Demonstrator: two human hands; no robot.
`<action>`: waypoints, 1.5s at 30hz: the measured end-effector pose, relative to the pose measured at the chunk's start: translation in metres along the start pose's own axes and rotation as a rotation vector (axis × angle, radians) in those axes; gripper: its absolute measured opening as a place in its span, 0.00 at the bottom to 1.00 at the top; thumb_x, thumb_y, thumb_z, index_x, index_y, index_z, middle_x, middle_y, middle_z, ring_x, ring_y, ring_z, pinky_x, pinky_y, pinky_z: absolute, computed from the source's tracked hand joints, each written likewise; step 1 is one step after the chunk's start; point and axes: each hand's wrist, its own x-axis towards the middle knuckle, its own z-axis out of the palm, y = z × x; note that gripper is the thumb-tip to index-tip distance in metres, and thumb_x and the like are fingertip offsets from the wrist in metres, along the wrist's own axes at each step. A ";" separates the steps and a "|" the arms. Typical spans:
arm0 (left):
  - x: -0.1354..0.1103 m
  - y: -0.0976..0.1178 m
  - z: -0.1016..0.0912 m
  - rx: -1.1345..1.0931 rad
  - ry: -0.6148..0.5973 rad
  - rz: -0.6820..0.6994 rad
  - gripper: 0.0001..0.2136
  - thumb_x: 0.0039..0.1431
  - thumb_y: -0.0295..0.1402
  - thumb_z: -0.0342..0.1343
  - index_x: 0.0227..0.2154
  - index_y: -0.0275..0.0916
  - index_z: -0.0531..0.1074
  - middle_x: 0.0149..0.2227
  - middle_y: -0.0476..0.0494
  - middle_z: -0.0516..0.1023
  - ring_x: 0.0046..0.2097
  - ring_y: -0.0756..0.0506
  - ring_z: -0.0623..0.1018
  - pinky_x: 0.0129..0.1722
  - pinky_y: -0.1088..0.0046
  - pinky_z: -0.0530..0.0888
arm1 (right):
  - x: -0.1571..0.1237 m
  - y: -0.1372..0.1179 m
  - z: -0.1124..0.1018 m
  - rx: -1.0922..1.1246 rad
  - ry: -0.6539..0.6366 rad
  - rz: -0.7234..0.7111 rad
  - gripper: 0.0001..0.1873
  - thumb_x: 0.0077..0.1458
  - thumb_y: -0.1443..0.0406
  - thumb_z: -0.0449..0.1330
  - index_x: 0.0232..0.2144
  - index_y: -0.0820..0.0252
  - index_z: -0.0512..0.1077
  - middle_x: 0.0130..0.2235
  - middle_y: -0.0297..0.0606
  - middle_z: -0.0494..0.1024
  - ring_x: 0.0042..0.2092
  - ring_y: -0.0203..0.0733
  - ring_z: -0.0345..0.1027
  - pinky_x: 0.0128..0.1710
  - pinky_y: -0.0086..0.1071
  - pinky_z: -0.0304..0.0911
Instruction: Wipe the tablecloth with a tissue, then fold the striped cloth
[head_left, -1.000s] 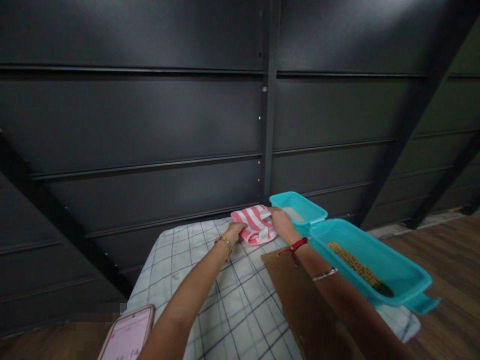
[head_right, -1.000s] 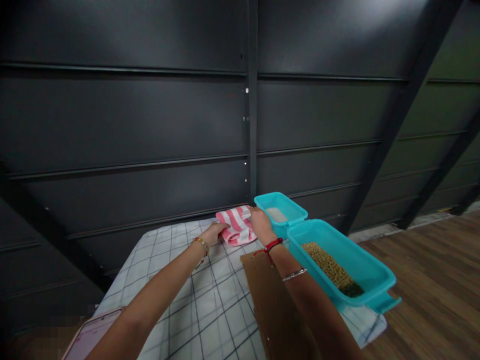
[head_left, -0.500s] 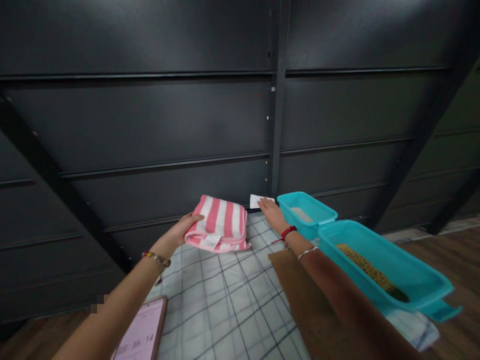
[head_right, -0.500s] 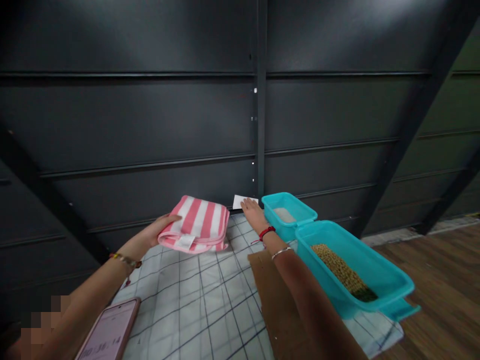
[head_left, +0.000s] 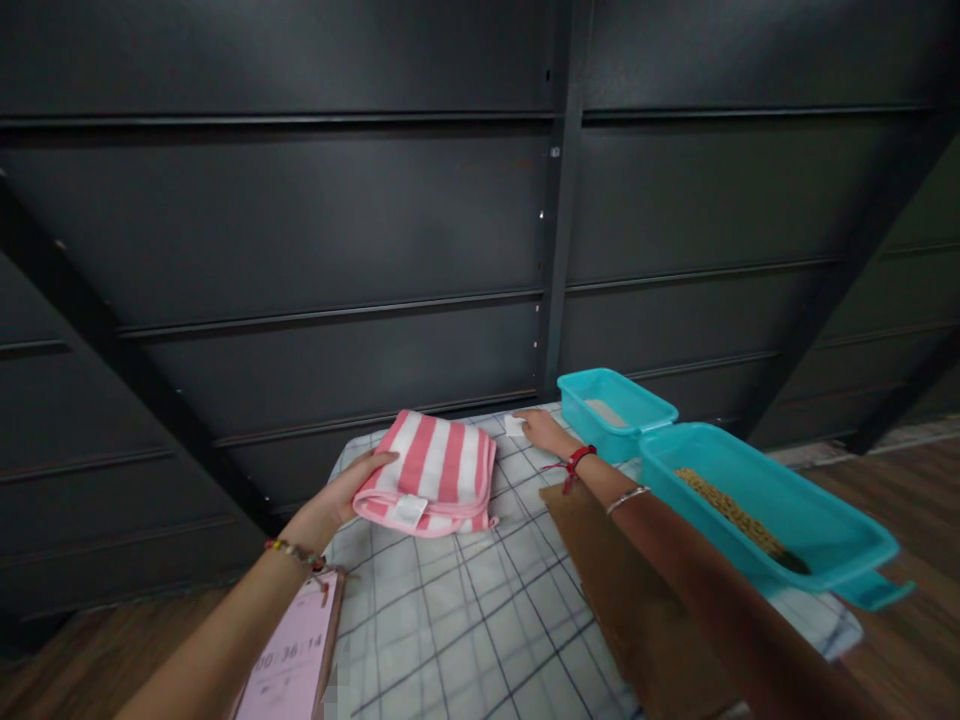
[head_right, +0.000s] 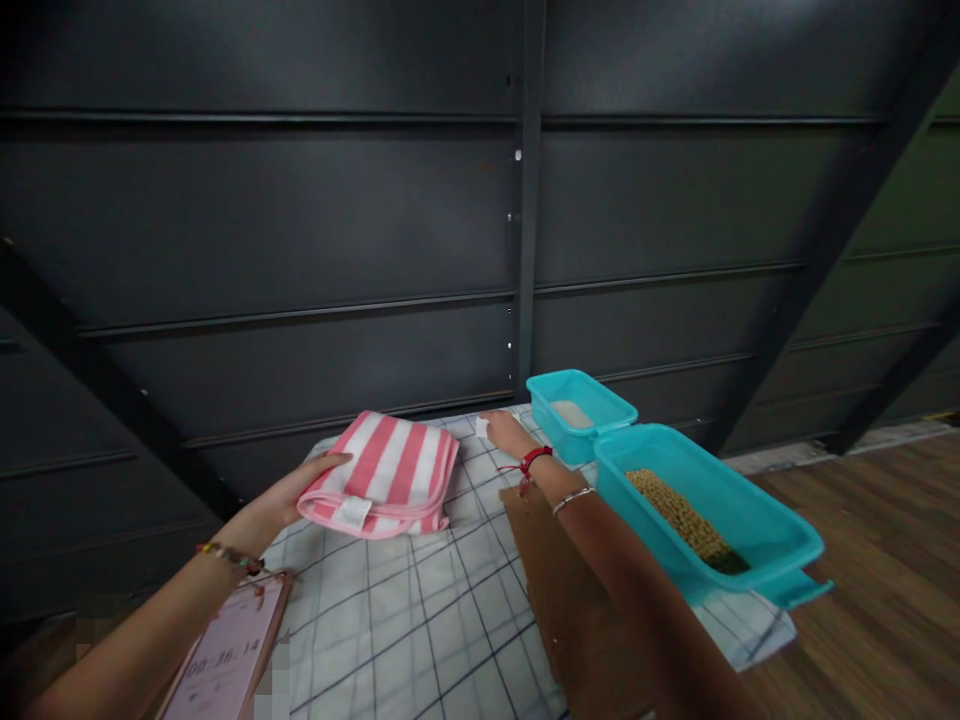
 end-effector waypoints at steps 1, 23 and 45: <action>0.000 -0.001 0.000 -0.003 0.002 -0.016 0.08 0.49 0.29 0.56 0.34 0.35 0.73 0.28 0.44 0.80 0.27 0.45 0.79 0.30 0.70 0.77 | -0.001 -0.001 0.000 0.040 0.006 0.003 0.24 0.55 0.76 0.47 0.52 0.67 0.69 0.53 0.49 0.72 0.55 0.43 0.65 0.56 0.33 0.56; 0.077 -0.024 0.047 0.898 0.106 0.413 0.24 0.56 0.37 0.50 0.53 0.28 0.63 0.54 0.28 0.70 0.56 0.37 0.69 0.55 0.62 0.64 | -0.040 -0.021 -0.087 0.162 0.336 0.125 0.12 0.48 0.71 0.56 0.38 0.67 0.71 0.42 0.52 0.73 0.45 0.53 0.67 0.44 0.42 0.63; 0.037 -0.049 -0.098 1.473 0.351 0.004 0.17 0.50 0.21 0.45 0.43 0.31 0.71 0.45 0.34 0.78 0.50 0.41 0.75 0.48 0.72 0.68 | 0.011 -0.216 0.029 0.336 -0.068 -0.178 0.28 0.52 0.70 0.56 0.56 0.66 0.61 0.47 0.46 0.76 0.46 0.48 0.71 0.41 0.34 0.65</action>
